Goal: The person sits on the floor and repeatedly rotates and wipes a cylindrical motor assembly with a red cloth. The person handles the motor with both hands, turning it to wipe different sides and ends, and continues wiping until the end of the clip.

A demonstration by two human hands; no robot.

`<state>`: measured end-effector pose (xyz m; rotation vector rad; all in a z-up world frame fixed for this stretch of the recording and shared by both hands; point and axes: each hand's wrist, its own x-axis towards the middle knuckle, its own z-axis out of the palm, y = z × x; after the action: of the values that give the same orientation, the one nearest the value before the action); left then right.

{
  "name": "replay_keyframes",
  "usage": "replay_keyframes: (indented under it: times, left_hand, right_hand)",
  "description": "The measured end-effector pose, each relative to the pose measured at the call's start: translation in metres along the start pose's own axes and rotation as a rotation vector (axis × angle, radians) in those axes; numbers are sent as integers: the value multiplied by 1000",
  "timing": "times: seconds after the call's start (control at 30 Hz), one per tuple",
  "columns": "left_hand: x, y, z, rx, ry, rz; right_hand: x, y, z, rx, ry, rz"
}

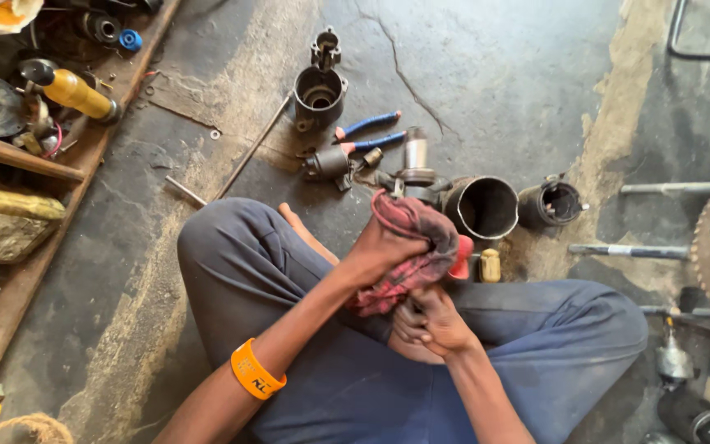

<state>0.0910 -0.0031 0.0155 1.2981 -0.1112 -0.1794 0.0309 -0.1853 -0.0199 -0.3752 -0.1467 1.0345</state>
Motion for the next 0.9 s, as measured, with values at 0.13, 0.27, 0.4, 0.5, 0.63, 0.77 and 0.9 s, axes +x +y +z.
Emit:
replay_keyframes:
  times: [0.13,0.27,0.4,0.5,0.63,0.77,0.9]
  left_hand:
    - [-12,8,11,294,265,41]
    - [-11,11,9,209,178,36]
    - [-12,3,6,-292,-22,-75]
    - [-5,10,5,99,-13,73]
    - [-12,18,16,393,244,43]
    - [-12,23,15,64,157,-153]
    - [-10,23,13,-61,7,30]
  right_hand:
    - [13,4,3,-973,550,-205]
    - [5,-2,13,-517,568,122]
    - [-12,-2,14,220,-237,16]
    - [-1,-4,8,-11,192,-22]
    - [11,3,-3,-848,524,-211]
    - [-4,1,-5,-497,520,95]
    - [-19,-3,-6,-16,-112,10]
